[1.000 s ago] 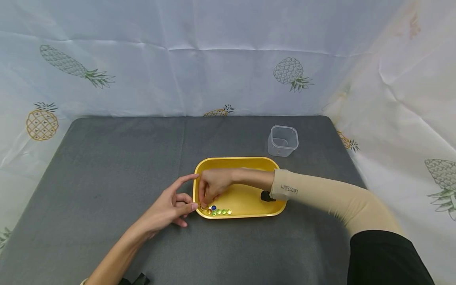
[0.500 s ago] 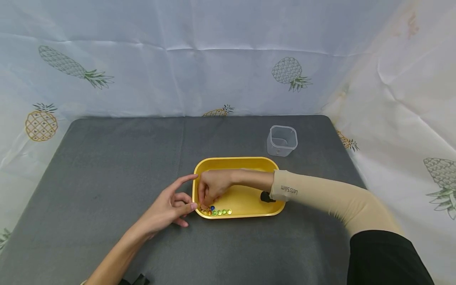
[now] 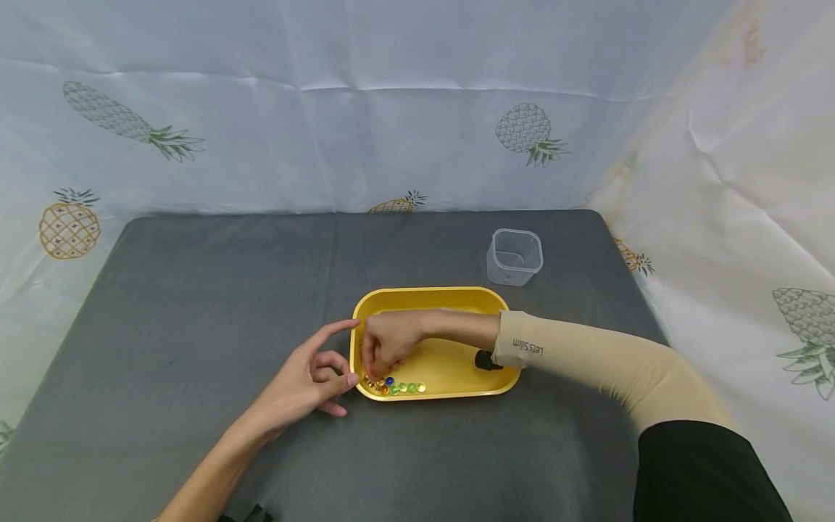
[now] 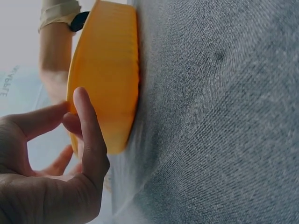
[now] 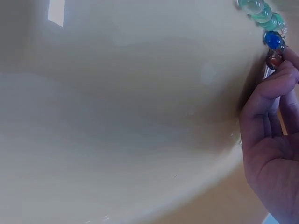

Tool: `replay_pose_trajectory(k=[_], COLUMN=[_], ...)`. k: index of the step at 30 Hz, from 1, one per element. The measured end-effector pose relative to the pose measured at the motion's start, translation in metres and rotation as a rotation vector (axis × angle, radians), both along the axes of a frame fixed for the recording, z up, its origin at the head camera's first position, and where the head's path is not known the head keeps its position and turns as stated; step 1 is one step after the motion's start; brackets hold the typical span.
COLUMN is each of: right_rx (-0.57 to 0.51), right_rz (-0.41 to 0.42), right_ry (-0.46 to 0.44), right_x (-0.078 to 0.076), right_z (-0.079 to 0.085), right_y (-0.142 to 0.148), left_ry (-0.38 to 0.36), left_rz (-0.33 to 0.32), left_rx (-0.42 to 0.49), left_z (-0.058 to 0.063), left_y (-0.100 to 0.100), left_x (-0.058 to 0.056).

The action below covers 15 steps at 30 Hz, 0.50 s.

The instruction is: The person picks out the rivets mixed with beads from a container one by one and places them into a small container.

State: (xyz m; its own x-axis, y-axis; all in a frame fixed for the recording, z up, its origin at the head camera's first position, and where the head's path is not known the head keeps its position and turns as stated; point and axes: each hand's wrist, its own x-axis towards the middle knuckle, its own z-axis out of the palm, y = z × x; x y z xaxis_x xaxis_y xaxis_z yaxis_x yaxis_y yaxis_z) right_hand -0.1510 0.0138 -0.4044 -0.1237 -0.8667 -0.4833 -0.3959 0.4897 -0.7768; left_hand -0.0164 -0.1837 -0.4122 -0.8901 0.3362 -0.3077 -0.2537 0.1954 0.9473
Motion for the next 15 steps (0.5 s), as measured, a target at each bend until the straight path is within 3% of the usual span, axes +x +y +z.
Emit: replay_pose_trajectory(k=[15], right_rx=[-0.003], right_rz=[-0.04], right_ry=[-0.018], right_x=[0.0031], right_z=[-0.0041], right_y=[-0.0004], left_ry=[-0.018], left_rz=[-0.004], left_rx=[-0.009], left_z=[0.0009], left_y=[-0.0005], left_x=[-0.0035])
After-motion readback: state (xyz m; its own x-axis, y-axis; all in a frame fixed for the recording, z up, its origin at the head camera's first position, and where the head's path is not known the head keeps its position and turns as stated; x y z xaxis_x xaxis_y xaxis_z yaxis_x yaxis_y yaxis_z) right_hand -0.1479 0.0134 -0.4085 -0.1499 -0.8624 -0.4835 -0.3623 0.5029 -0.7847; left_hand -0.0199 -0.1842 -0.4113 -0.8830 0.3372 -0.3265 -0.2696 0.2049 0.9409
